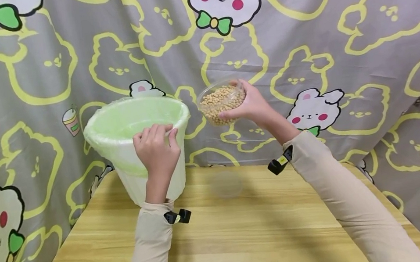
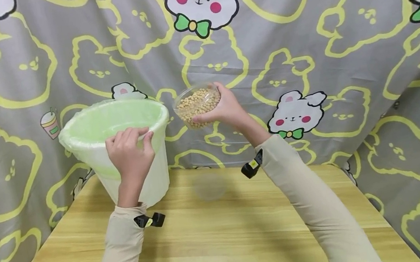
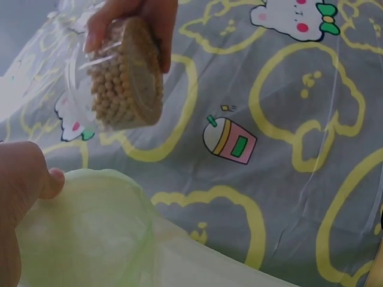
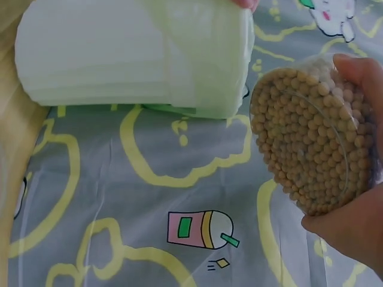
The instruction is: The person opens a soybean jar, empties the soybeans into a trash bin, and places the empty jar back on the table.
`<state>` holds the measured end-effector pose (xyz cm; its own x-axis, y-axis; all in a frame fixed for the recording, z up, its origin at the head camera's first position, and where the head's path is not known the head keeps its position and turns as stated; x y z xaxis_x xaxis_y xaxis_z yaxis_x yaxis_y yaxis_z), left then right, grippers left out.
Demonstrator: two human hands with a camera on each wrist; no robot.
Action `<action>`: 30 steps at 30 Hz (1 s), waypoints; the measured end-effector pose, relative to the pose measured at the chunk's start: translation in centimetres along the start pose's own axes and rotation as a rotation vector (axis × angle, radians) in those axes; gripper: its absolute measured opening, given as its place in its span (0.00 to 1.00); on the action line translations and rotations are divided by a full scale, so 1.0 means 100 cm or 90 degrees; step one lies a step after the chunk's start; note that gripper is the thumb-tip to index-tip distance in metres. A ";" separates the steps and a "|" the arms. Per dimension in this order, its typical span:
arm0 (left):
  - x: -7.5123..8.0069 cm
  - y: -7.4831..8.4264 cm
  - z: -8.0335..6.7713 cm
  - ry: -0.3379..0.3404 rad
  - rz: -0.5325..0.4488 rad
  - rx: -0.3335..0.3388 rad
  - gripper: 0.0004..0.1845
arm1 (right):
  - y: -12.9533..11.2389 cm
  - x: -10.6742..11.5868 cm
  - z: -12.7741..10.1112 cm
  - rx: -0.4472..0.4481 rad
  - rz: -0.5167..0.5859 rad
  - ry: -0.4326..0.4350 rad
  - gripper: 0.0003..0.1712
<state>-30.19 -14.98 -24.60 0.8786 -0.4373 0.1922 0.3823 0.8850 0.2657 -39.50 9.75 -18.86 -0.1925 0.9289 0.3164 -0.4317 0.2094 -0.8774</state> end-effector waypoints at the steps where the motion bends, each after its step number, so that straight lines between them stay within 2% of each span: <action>1: 0.000 0.000 0.000 -0.003 -0.001 0.002 0.07 | -0.001 -0.002 0.004 0.004 -0.003 -0.004 0.57; 8: -0.002 0.000 0.000 -0.019 -0.001 0.013 0.06 | -0.011 -0.015 0.024 0.015 -0.032 -0.051 0.57; 18: -0.002 0.000 0.000 -0.022 0.006 0.013 0.06 | -0.028 -0.024 0.045 0.038 -0.211 -0.074 0.60; 24: -0.002 0.001 0.001 -0.015 0.009 0.012 0.06 | -0.036 -0.030 0.054 0.046 -0.280 -0.081 0.59; 30: -0.003 0.001 0.001 -0.010 0.004 0.013 0.06 | -0.045 -0.035 0.060 0.046 -0.312 -0.096 0.61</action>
<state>-30.44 -14.78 -24.57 0.8766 -0.4336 0.2088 0.3702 0.8847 0.2831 -42.15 3.74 -13.82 -0.0749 0.6714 0.7373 -0.5617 0.5825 -0.5875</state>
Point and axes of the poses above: each hand's wrist, its own z-axis towards the middle knuckle, its own x-axis out of the back of the hand, y = z × x, the point moved 6 cm from there along z, towards the middle knuckle
